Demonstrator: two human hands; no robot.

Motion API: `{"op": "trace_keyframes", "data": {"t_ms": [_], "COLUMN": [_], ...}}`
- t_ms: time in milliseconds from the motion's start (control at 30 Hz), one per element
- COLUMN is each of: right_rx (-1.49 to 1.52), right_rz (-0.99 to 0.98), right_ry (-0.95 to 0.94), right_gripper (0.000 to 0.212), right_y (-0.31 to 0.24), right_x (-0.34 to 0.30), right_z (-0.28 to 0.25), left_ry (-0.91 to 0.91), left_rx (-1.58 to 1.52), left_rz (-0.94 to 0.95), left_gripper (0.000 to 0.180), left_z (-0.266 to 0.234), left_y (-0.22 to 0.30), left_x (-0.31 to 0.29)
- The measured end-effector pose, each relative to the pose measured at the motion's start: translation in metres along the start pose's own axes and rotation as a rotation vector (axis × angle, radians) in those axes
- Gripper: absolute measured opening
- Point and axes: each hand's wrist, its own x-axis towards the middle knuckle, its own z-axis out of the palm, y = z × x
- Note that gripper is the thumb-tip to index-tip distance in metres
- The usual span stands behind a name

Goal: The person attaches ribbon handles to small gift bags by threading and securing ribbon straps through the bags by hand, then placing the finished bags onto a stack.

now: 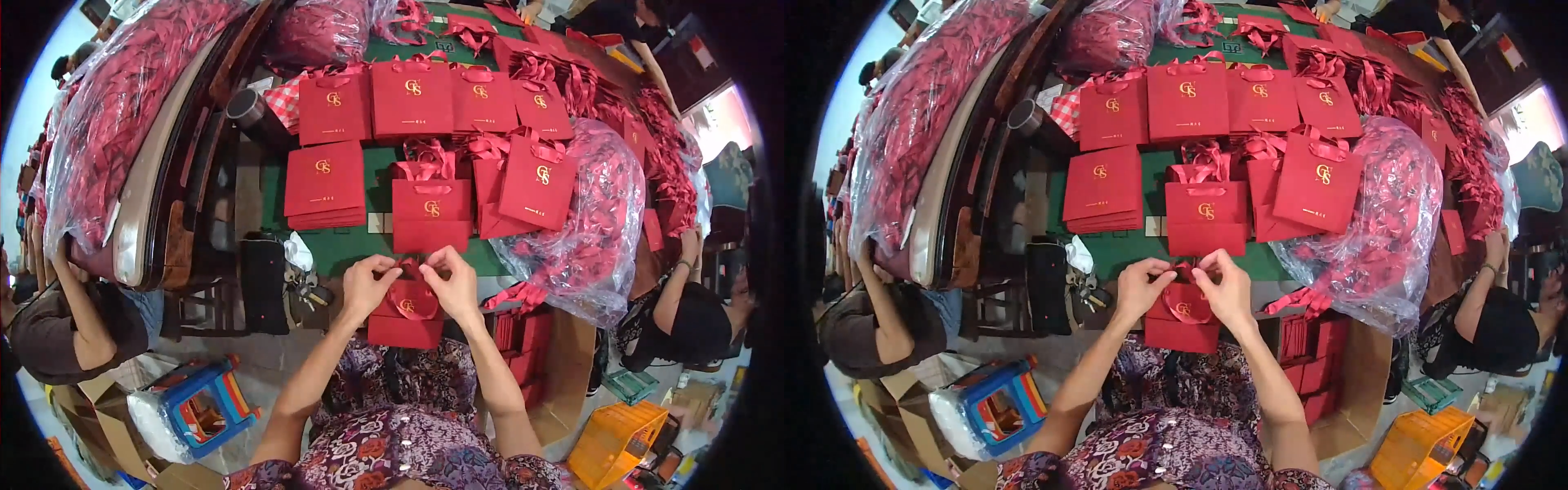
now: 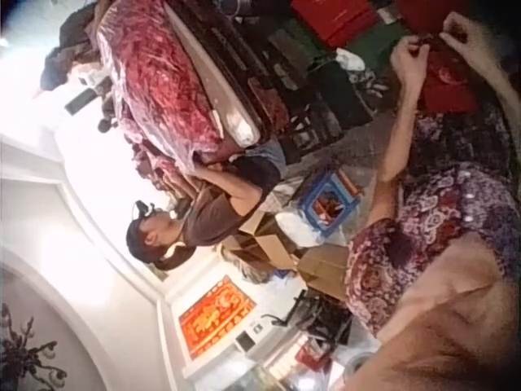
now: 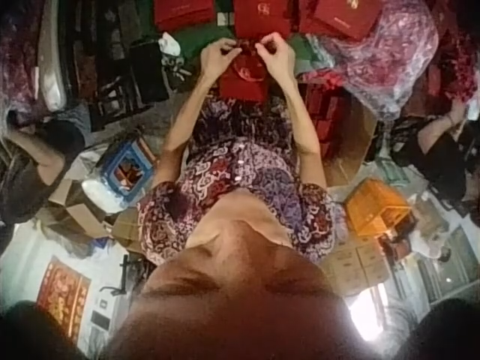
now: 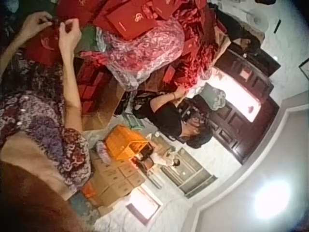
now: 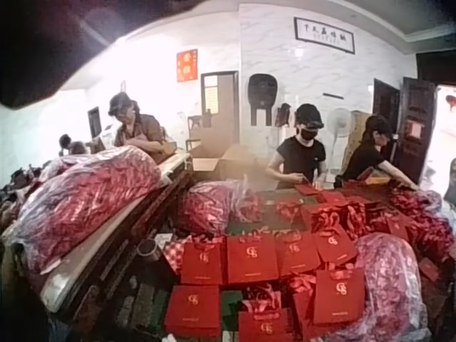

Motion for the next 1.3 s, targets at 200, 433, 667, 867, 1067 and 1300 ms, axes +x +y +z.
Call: {"op": "trace_keyframes", "data": {"t_ms": [200,433,667,867,1067,1300], "right_rx": [0.114,0.078,0.059,0.156,0.519,0.491], "right_rz": [0.04,-0.128,-0.03,-0.044,0.129,0.059], "right_ry": [-0.152,-0.111,-0.122,-0.012,-0.005,0.077], "right_gripper": [0.023,0.024,0.027,0.021,0.012,0.012], "right_y": [-0.002,0.007,-0.003,0.008,0.016,0.009], "right_x": [-0.009,-0.01,-0.011,-0.014,-0.006,0.015], "right_z": [0.008,0.017,0.016,0.022,0.013,0.009], "left_ry": [0.057,0.191,0.29,0.276,0.206,-0.242], "left_rx": [-0.013,0.156,0.247,0.252,-0.143,-0.489], "left_rz": [0.019,0.248,0.442,0.503,0.23,0.047], "left_gripper": [0.018,0.012,0.011,0.013,0.046,0.044], "left_z": [0.002,0.001,0.005,0.003,-0.007,-0.01], "left_y": [0.016,0.026,0.03,0.031,0.019,-0.001], "left_x": [-0.005,-0.011,-0.013,-0.013,-0.017,-0.043]}}
